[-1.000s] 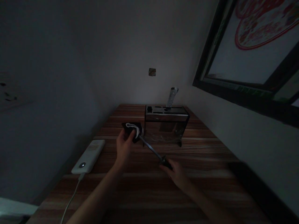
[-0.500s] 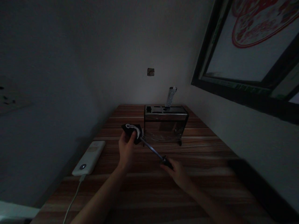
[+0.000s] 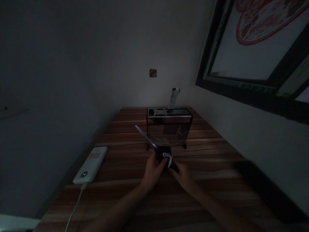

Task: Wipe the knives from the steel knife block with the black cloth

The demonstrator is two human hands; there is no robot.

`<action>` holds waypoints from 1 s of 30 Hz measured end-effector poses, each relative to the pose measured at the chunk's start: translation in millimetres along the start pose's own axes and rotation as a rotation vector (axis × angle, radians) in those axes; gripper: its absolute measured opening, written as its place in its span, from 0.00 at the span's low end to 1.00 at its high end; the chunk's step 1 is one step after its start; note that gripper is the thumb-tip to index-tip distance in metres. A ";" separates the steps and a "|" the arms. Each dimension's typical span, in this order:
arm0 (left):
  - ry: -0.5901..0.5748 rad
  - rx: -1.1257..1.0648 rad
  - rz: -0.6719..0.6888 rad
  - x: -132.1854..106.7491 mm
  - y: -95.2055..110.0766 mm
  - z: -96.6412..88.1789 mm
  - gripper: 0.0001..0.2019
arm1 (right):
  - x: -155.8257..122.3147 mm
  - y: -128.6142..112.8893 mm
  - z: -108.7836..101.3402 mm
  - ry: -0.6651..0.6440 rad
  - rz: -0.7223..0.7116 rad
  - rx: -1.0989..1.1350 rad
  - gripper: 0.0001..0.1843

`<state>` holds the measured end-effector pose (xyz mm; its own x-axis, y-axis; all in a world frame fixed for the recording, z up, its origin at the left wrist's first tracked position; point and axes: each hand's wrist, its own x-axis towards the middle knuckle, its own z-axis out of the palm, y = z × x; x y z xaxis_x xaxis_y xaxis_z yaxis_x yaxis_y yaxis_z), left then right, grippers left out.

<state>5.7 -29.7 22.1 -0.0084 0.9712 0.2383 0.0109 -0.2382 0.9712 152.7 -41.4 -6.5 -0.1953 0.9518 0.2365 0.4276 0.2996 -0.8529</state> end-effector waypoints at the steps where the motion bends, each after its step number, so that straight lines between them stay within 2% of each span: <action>1: -0.037 0.004 0.002 -2.0 -1.6 1.7 0.16 | 0.0 -0.6 -0.5 -0.001 0.004 0.010 0.11; 4: -0.095 -0.018 -0.017 -4.2 -4.8 3.2 0.17 | 0.0 -3.0 -1.6 -0.005 0.021 0.020 0.11; 10: -0.063 -0.024 -0.049 -3.6 -4.3 4.0 0.17 | -0.1 -3.3 -2.0 0.000 -0.006 0.001 0.10; 21: -0.036 -0.042 0.007 -3.0 -5.6 6.6 0.18 | 1.3 1.9 -1.1 0.000 -0.011 -0.009 0.10; 25: -0.009 0.047 0.053 9.2 7.5 -0.3 0.16 | 3.4 -0.2 -3.3 0.026 -0.041 0.000 0.11; 30: -0.025 0.079 0.093 35.2 39.6 -9.6 0.16 | 5.4 -2.6 -8.4 0.110 -0.055 -0.005 0.13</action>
<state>-3.8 -5.1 69.0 0.0217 0.9452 0.3258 0.0889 -0.3264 0.9410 157.9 -36.5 0.9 -0.1209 0.9352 0.3328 0.4237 0.3518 -0.8347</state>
